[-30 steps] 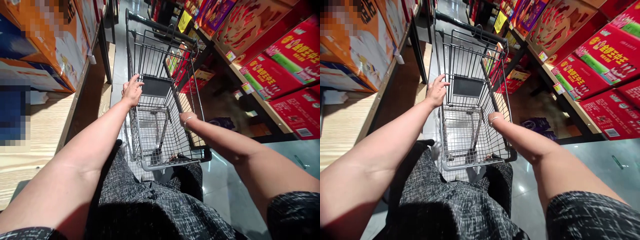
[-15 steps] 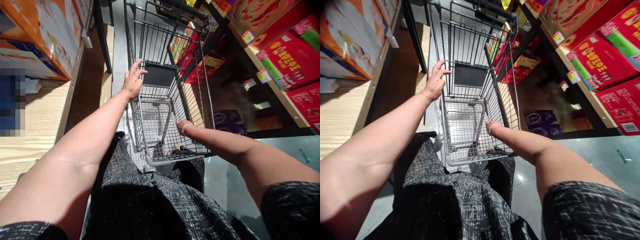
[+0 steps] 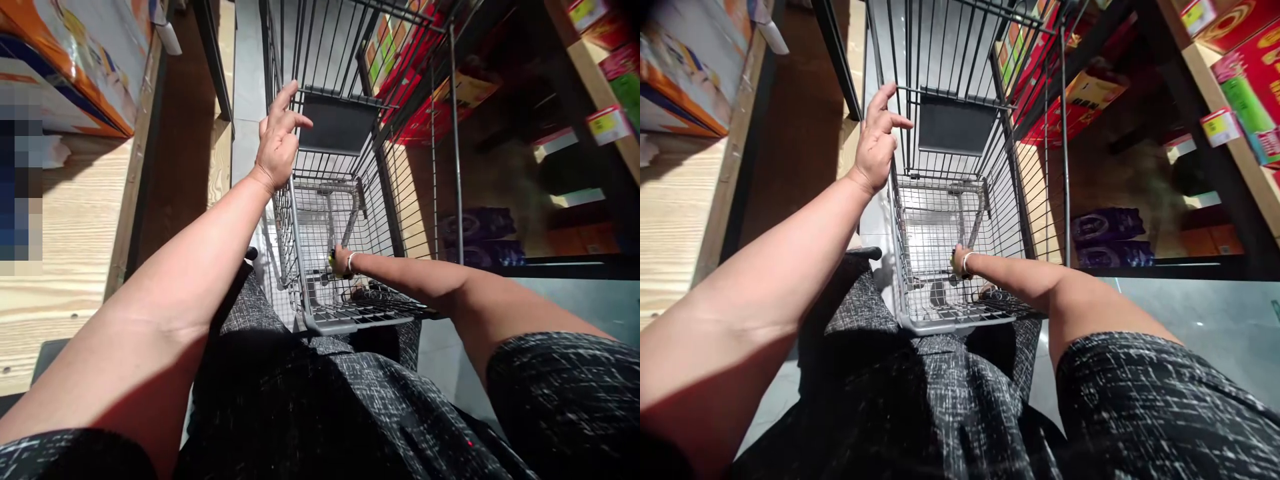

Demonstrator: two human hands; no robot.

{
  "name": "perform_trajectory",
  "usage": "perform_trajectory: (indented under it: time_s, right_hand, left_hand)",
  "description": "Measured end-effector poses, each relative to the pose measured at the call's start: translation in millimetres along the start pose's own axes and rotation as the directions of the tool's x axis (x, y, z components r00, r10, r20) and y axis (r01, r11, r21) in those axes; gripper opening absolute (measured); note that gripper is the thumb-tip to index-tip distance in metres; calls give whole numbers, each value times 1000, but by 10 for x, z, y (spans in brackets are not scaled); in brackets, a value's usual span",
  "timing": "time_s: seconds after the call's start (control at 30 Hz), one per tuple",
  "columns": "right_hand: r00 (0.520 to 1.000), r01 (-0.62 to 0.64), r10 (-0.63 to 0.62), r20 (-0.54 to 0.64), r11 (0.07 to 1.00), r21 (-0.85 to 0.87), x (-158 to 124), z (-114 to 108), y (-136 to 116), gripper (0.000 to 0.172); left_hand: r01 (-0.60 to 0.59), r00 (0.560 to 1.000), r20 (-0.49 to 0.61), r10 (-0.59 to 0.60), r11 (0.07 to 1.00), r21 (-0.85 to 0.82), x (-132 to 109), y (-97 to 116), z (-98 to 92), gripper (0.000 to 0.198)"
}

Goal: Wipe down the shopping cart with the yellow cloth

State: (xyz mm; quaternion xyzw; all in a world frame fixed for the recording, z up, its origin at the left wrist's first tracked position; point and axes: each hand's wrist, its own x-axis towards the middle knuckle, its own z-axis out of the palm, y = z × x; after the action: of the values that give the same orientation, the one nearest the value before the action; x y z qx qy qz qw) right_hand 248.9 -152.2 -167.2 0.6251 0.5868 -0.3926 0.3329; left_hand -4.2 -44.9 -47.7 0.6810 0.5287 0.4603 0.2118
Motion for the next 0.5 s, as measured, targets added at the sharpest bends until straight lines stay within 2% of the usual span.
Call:
perform_trajectory:
  time_s: [0.1, 0.17, 0.23, 0.3, 0.4, 0.5]
  right_hand:
    - [997, 70, -70, 11, 996, 49, 11, 145, -233, 82]
    - [982, 173, -180, 48, 977, 122, -20, 251, -383, 76]
    - [945, 249, -298, 135, 923, 292, -84, 332, -487, 62]
    - [896, 231, -377, 232, 845, 483, -183, 329, -526, 50]
    - [833, 147, -436, 340, 768, 624, -435, 103, -478, 46]
    - [723, 168, -595, 351, 645, 746, -830, -275, -373, 54]
  left_hand:
    - [8, 1000, 14, -8, 999, 33, -6, 4, -10, 31]
    - [10, 1000, 17, -11, 999, 47, -14, 9, -12, 31]
    - [23, 1000, 17, -24, 998, 52, -17, 6, -9, 31]
    - [38, 999, 17, -38, 998, 45, -10, -14, -6, 30]
    - [37, 999, 20, -38, 999, 39, 20, -72, -9, 28]
    - [25, 999, 27, -26, 999, 48, 58, -138, -14, 27]
